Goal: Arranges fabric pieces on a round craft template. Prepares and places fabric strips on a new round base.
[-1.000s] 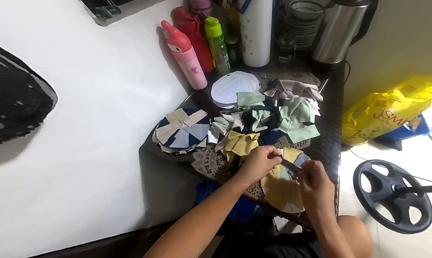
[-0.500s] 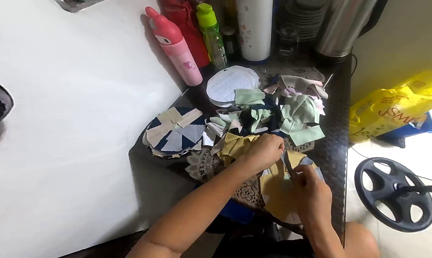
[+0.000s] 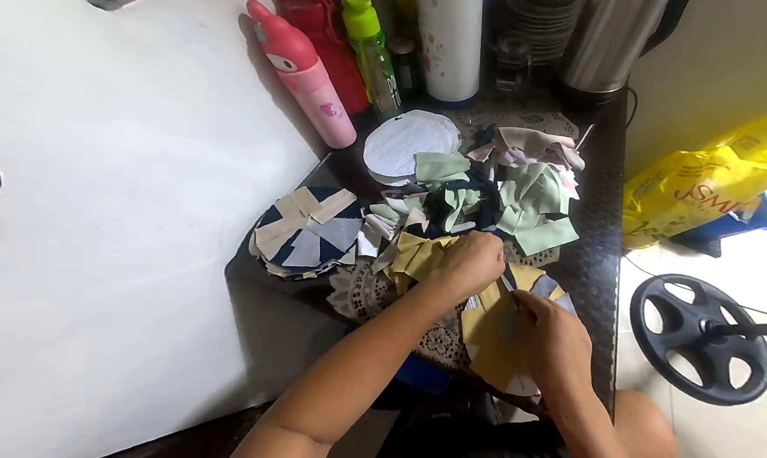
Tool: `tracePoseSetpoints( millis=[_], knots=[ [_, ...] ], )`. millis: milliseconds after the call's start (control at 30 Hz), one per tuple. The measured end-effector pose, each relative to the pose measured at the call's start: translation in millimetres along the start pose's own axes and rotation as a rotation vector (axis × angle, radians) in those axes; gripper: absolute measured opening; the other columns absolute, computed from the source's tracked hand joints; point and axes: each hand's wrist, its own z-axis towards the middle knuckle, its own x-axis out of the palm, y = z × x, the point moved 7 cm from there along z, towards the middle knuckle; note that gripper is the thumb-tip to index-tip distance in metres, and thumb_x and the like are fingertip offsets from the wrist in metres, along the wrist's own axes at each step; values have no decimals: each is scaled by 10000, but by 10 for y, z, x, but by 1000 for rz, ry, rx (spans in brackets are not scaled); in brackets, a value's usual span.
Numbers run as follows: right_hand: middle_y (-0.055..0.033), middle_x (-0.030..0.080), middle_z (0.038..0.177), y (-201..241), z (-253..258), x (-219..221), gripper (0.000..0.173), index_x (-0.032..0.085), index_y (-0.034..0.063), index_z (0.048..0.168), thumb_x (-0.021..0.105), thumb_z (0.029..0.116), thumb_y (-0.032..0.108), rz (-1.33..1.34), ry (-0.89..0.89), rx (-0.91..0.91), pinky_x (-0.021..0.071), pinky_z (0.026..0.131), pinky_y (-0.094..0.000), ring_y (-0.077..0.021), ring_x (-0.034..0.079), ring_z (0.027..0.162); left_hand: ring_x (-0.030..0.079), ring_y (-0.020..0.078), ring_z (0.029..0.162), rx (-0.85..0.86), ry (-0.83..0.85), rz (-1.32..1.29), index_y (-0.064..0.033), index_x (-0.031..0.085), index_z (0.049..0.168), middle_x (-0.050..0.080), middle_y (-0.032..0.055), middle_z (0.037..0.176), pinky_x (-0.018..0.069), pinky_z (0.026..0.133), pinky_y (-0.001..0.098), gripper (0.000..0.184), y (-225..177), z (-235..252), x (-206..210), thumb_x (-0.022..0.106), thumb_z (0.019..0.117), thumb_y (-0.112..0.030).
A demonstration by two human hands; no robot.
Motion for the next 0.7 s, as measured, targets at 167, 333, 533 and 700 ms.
tracePoseSetpoints(
  millis=[167,333,533,700],
  knots=[
    [-143,694,835,62,69,-66,123,775,64,920,663,911,114,-63,-186,-145,545,676,-511,-355,691,826,658,284,983,12,22,0,-25,718,1018,696,143,985,507,869,491,207,16,26,0,577,1023,-176],
    [-180,716,1052,122,294,-13,180,818,150,1006,667,920,103,-48,-213,-279,503,775,-557,-419,657,997,660,285,990,20,27,-5,-19,723,1033,699,151,1001,511,881,488,203,16,35,-14,580,1028,-164],
    [-192,689,1214,-25,369,98,212,817,218,1090,684,927,189,-91,-174,-260,470,838,-599,-453,609,1131,664,285,986,34,-30,-39,-21,694,1102,696,146,1016,520,894,482,167,70,5,-28,578,1014,-103],
    [-193,674,1246,-57,381,95,221,810,223,1116,694,928,203,-67,-143,-253,451,866,-612,-460,582,1172,657,252,1049,154,-127,-64,-49,733,1102,674,127,1106,532,920,442,232,66,-110,-33,518,1015,-48]
  ],
)
